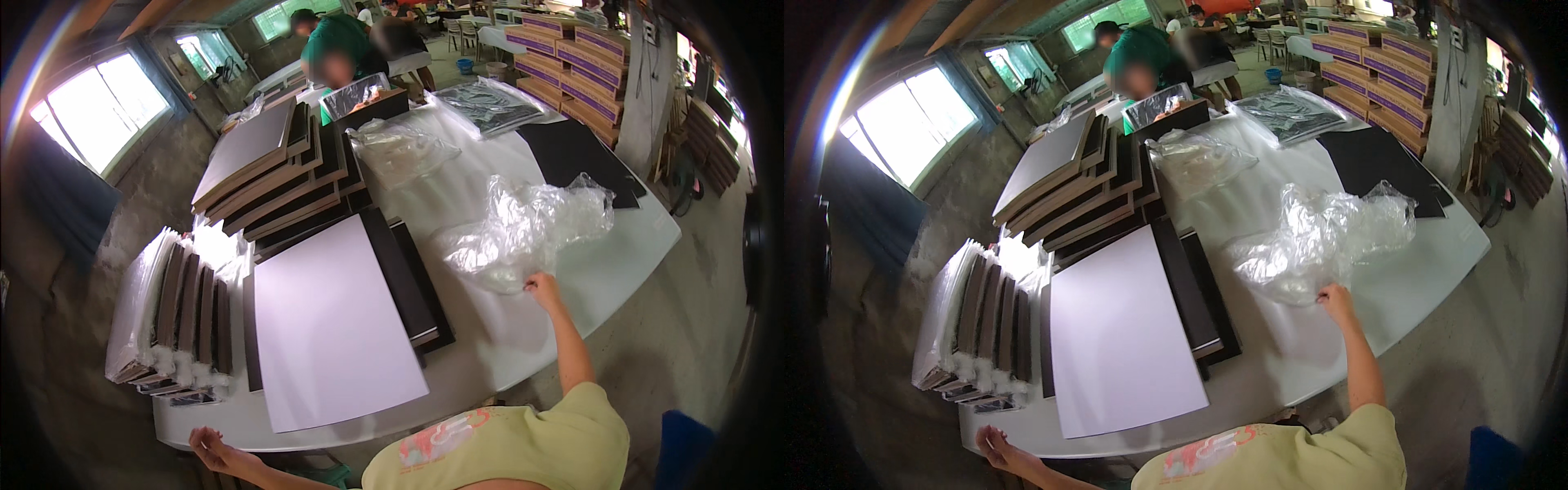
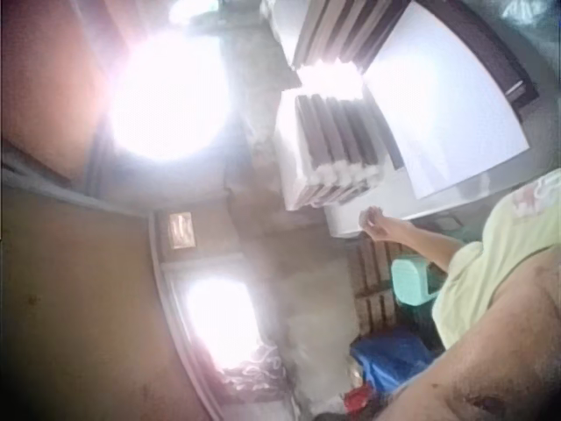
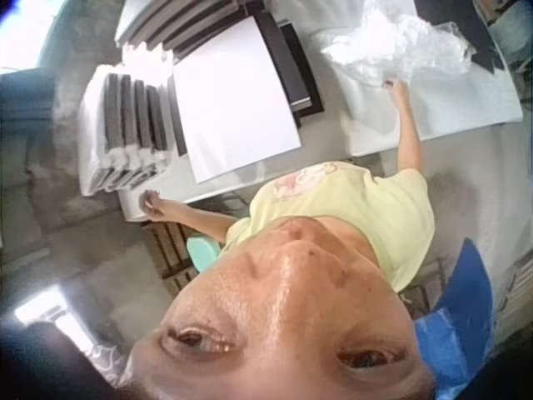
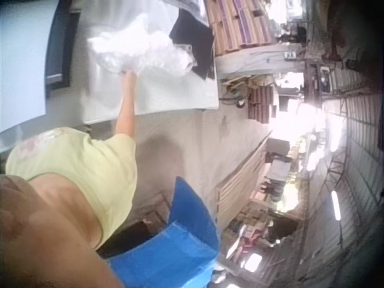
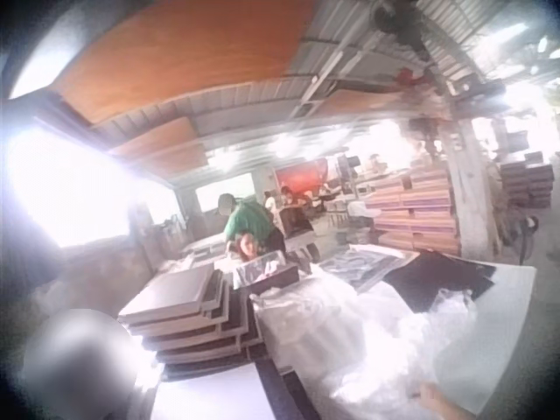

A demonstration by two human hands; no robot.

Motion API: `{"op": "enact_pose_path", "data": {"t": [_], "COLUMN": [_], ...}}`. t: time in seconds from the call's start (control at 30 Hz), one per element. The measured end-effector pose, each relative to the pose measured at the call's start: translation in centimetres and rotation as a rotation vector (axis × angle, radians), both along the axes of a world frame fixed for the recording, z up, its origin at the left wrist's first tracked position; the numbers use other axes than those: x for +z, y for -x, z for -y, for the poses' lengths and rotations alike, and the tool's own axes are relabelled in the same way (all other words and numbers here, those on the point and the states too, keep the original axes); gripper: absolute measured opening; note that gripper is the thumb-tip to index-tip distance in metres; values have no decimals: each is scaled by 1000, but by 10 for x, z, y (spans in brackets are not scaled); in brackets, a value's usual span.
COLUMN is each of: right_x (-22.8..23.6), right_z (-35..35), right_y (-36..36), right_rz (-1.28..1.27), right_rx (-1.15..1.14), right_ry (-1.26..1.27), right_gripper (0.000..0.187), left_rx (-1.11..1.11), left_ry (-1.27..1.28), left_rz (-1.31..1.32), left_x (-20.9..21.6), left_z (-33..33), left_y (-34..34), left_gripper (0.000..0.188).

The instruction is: The person wraps rectangular panels with clear plastic film. They pick up a panel, place it on a table, cover it with a plastic sheet, and stack the wrapped panel. The process repeats with multiple panels.

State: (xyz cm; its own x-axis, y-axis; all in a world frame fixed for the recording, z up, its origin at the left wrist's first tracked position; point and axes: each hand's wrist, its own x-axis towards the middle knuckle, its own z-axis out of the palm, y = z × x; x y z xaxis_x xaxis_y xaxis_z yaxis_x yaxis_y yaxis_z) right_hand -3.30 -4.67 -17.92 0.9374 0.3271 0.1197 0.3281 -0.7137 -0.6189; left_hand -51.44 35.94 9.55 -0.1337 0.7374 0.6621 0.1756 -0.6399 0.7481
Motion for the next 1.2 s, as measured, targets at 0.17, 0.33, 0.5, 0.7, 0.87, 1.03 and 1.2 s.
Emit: {"op": "enact_pose_path", "data": {"t": [0.17, 0.33, 0.5, 0.7, 0.87, 1.03, 1.2], "right_x": [109, 172, 256, 279, 276, 291, 326], "right_z": [-26, -49, -89, -135, -141, -132, -86], "right_y": [-8, -82, -127, -111, -70, -81, -147], "right_rz": [-160, -247, -183, -290, -463, -346, -333], "right_rx": [293, 450, 406, 648, 842, 489, 162], "right_ry": [129, -305, -602, -438, -570, -994, -1294], "right_gripper": [16, 21, 21, 22, 14, 19, 22], "left_rx": [-84, -371, -695, -1300, -1227, -1107, -975], "left_ry": [-221, -203, -105, -15, -37, -135, -270], "left_rz": [-243, -179, -413, -586, -452, -474, -920], "left_x": [12, 5, 22, 10, -31, -96, -140], "left_z": [40, 61, 98, 131, 162, 158, 157], "left_y": [-77, -142, -231, -353, -434, -461, -438], "left_gripper": [8, 8, 12, 50, 65, 51, 56]}}
